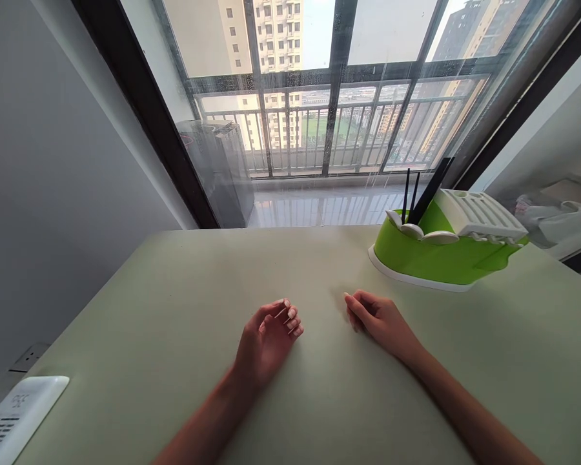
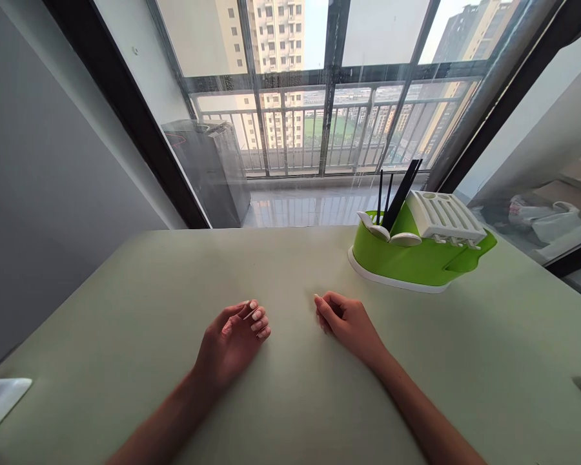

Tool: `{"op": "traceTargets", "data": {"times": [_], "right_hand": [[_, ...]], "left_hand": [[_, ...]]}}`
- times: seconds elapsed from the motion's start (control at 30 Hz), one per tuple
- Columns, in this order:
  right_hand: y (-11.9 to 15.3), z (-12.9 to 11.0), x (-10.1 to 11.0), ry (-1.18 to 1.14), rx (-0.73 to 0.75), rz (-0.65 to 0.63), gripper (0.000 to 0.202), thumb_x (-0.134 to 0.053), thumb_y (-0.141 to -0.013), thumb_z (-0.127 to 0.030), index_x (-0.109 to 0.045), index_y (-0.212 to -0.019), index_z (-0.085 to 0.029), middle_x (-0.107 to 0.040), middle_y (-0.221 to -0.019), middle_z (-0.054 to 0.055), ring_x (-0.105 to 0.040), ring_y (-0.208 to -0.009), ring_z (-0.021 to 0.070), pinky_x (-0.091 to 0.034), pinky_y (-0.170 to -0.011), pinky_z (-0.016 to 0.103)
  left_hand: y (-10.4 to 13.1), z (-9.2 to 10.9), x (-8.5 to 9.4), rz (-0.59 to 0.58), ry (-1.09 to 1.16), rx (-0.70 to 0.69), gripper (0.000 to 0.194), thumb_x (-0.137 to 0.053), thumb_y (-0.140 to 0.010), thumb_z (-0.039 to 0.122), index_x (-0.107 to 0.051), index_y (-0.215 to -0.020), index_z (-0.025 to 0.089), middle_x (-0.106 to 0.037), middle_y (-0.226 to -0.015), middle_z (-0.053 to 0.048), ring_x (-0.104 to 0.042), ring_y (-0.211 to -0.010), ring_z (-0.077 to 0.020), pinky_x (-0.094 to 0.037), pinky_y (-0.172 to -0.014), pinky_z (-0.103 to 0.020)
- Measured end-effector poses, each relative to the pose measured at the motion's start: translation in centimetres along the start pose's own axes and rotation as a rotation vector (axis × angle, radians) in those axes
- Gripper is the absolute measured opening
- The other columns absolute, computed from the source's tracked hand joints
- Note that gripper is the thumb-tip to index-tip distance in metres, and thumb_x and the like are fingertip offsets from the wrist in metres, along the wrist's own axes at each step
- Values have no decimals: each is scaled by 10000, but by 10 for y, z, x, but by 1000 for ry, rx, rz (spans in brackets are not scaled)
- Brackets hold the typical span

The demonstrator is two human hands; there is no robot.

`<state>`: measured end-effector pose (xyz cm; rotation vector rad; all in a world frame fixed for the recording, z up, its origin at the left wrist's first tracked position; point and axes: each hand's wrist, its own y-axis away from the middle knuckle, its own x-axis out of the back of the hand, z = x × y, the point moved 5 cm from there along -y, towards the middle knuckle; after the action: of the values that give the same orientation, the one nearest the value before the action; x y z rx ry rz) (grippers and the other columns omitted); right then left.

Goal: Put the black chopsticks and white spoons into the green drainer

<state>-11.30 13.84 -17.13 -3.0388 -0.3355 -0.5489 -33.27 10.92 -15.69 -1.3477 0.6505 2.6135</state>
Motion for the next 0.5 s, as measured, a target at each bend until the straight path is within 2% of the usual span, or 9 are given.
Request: {"op": "traceTargets", "data": {"times": [0.5], "right_hand": [[1,1,1,-29,-14,2,508,-490,-982,-646,-552,-699,-229,-566,-605,-23,-480,-557,141,-381,-573,286]], "left_hand": [[0,0,-1,-5,-10,2,129,-712,-826,261,-653,-793,152,-519,-746,-10,-486,-654,-122,-448,-656,-274]]}}
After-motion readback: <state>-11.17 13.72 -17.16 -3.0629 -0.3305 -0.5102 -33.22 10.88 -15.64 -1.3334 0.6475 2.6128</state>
